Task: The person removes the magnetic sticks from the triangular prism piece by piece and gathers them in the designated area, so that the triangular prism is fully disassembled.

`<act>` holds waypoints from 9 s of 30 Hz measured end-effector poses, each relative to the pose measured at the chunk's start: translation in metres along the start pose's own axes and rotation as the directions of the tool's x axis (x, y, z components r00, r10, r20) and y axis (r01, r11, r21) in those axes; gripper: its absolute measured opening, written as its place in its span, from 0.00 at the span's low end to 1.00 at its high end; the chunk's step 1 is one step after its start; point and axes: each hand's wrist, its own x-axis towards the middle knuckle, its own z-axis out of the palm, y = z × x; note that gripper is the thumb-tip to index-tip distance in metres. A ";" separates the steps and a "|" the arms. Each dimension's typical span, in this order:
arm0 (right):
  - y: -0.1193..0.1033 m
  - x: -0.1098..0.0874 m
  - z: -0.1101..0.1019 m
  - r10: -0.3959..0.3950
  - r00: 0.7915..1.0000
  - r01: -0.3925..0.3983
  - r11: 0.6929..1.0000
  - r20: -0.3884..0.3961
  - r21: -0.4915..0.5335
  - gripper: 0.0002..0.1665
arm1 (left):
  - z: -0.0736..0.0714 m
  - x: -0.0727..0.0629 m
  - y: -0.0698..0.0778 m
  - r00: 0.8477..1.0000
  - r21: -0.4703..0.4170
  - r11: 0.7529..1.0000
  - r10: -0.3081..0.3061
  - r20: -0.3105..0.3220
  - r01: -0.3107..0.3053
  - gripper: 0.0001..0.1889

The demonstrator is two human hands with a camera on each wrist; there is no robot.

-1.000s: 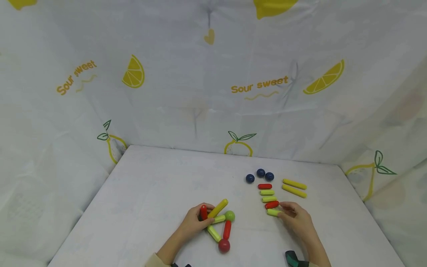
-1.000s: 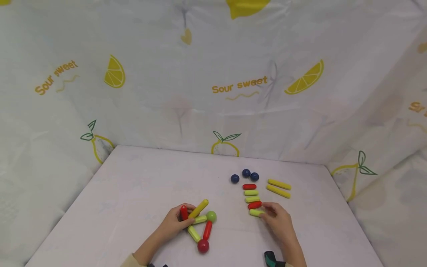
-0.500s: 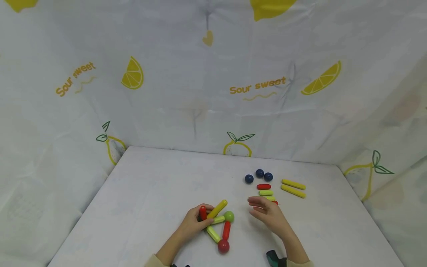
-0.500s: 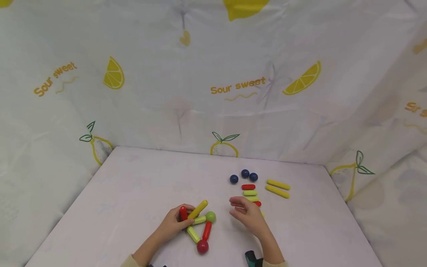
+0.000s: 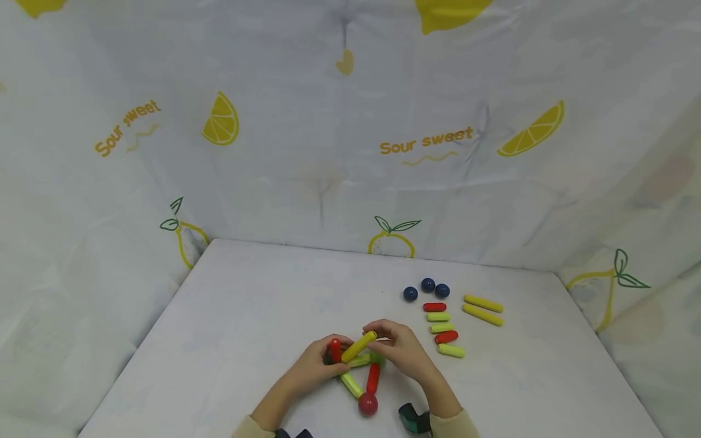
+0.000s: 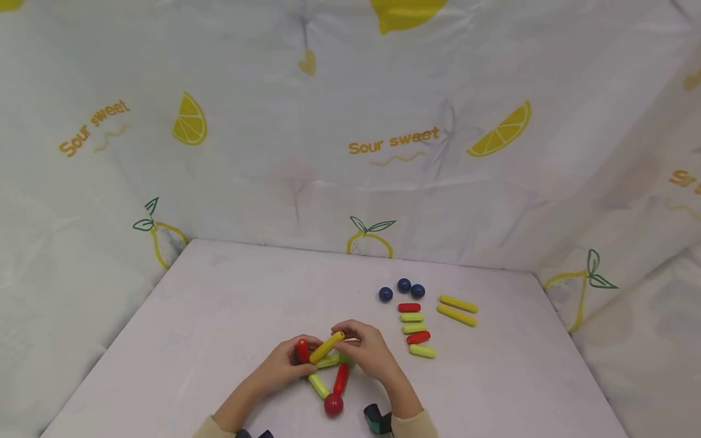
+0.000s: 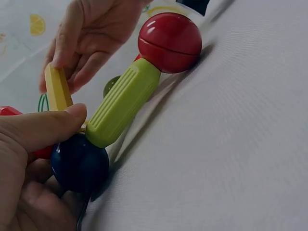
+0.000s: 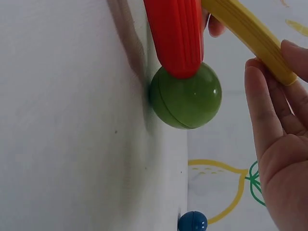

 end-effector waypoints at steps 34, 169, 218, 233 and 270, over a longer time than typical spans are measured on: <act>0.027 -0.042 -0.073 0.202 0.903 -0.140 0.973 -0.379 0.186 0.21 | -0.005 0.001 -0.006 0.961 0.018 0.999 -0.044 -0.272 0.051 0.23; 0.040 0.014 0.002 0.447 0.879 -0.249 0.724 -0.163 0.643 0.16 | -0.006 -0.002 0.000 0.999 0.083 0.997 0.013 -0.039 -0.010 0.27; 0.037 0.012 -0.005 0.401 0.911 -0.295 0.800 -0.098 0.522 0.14 | -0.005 -0.001 0.000 1.000 0.027 1.000 0.015 0.005 -0.015 0.24; 0.035 0.010 -0.008 0.430 0.890 -0.301 0.803 -0.150 0.515 0.15 | 0.000 0.000 0.000 0.999 0.086 0.996 0.034 -0.023 -0.032 0.24; 0.026 0.005 -0.014 0.243 0.872 -0.188 0.968 -0.424 0.167 0.15 | 0.005 0.007 0.009 0.998 0.295 0.954 -0.035 -0.060 0.052 0.18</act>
